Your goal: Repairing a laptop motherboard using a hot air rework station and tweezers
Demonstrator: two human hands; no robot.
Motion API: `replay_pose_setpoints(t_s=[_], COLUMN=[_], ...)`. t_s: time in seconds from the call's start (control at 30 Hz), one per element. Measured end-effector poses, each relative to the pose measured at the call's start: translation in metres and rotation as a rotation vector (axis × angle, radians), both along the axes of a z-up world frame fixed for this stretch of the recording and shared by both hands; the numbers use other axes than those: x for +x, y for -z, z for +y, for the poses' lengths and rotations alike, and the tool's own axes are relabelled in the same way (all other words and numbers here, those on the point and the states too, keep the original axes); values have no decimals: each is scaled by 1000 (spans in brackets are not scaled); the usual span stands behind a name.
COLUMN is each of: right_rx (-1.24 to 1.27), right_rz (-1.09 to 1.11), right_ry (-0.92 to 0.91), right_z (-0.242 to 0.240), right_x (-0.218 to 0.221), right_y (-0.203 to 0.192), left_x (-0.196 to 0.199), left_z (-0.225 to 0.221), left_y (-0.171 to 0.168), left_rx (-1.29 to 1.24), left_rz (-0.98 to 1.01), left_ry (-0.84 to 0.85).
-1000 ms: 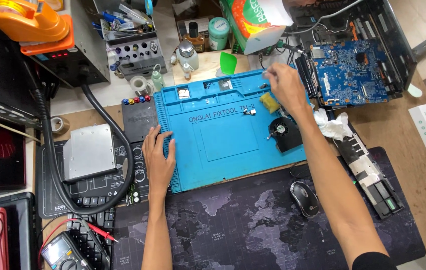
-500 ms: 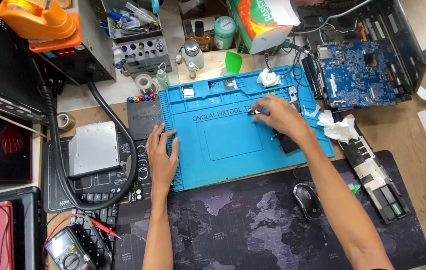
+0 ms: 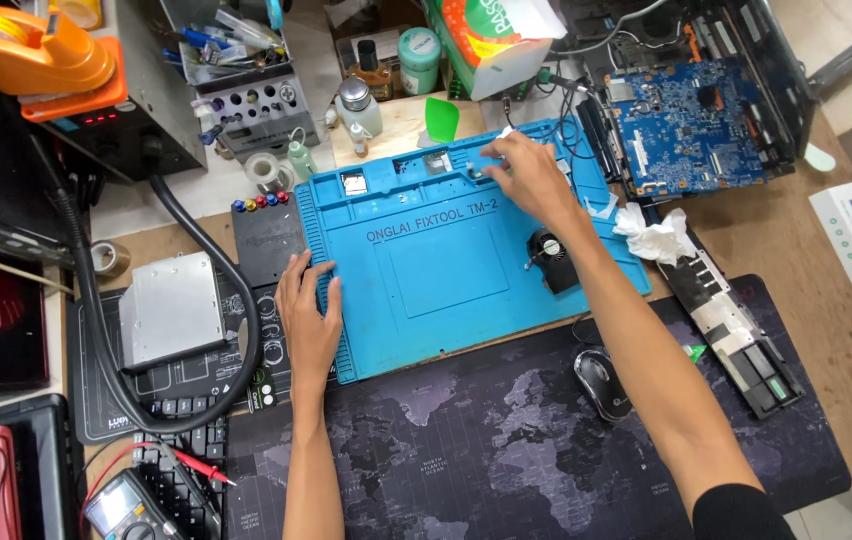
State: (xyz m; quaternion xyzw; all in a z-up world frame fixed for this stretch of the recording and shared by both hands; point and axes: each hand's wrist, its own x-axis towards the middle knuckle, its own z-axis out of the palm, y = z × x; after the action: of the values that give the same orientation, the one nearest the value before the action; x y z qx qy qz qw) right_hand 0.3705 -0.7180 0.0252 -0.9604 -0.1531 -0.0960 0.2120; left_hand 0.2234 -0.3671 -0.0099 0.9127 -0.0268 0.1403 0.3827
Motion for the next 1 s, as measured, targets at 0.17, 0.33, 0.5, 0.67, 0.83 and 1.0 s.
replay_pose_setpoints(t_s=[0.17,0.33,0.5,0.67,0.83,1.0], right_rx=[115,-152,-198,-147,-174,-85], right_rz=[48,135,163,126,83,374], right_ry=[60,263,370,368,361,492], right_z=[-22,-22,-9,-25,-37,-14], right_x=[-63,-142,-170,-165,-155,-158], right_y=[-30,-38,-33,-15,-4,-55], left_x=[-1,0,-2,-4,-7,-28], left_z=[-1,-1,0,-4,1,3], left_y=[-2,0,1,6,13,14], left_rx=[-16,-20,10,2,-86,-163], left_rz=[-13,-13,-30,-99,-139,-87], left_ry=[2,-7,-5,-34,-60,7])
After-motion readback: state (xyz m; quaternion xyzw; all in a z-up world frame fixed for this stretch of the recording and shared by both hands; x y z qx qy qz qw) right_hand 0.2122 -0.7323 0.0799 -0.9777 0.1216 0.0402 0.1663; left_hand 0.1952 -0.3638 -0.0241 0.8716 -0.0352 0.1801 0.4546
